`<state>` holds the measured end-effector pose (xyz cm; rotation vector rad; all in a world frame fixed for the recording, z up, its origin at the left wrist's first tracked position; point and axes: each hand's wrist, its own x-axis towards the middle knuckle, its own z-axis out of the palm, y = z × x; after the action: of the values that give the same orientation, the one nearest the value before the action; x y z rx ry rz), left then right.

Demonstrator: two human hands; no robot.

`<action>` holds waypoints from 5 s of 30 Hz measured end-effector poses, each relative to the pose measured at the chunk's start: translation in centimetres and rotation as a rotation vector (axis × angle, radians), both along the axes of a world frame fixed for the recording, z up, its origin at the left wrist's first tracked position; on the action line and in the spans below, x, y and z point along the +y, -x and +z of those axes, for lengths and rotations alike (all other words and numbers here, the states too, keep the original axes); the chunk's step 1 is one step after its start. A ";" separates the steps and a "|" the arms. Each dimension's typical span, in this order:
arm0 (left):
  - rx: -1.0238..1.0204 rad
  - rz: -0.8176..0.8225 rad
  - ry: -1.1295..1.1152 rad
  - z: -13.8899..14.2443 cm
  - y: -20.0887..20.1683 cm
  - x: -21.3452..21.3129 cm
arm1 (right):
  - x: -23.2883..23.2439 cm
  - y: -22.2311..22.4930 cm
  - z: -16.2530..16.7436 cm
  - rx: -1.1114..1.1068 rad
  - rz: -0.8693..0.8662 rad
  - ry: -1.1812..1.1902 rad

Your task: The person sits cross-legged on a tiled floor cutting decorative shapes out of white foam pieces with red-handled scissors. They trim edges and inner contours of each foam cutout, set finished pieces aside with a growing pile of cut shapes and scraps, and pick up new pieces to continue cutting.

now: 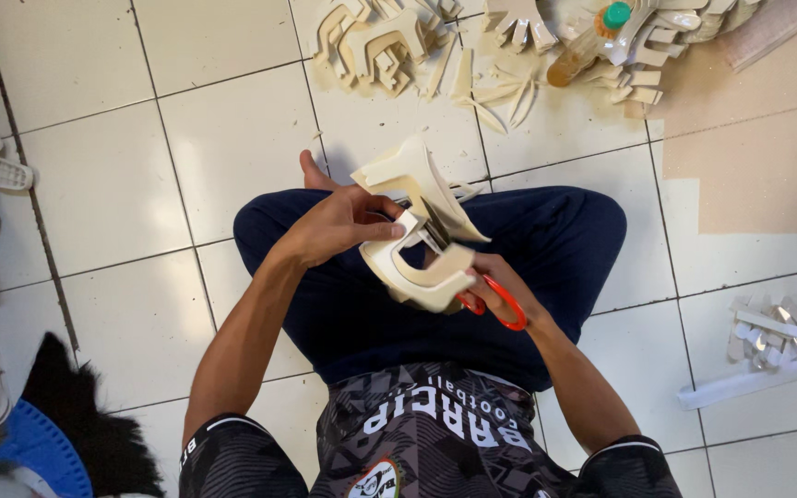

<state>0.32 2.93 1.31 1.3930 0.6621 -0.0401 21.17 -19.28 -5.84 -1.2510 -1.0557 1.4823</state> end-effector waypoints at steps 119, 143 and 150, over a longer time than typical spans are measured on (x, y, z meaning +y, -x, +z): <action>-0.337 0.386 -1.457 -0.1 -1.5 -5.4 | -1.4 1.5 1.6 -0.158 -0.191 -0.068; -0.443 0.358 -1.508 -0.1 -0.7 -5.0 | -1.3 1.9 2.9 0.186 -0.035 0.026; -0.463 0.363 -1.484 -0.5 -0.7 -5.0 | -2.0 2.1 0.7 0.471 -0.037 0.119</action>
<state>1.07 -2.04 0.78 2.5098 0.5022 1.2489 19.09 -21.32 -5.10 -0.9251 -0.6353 1.7204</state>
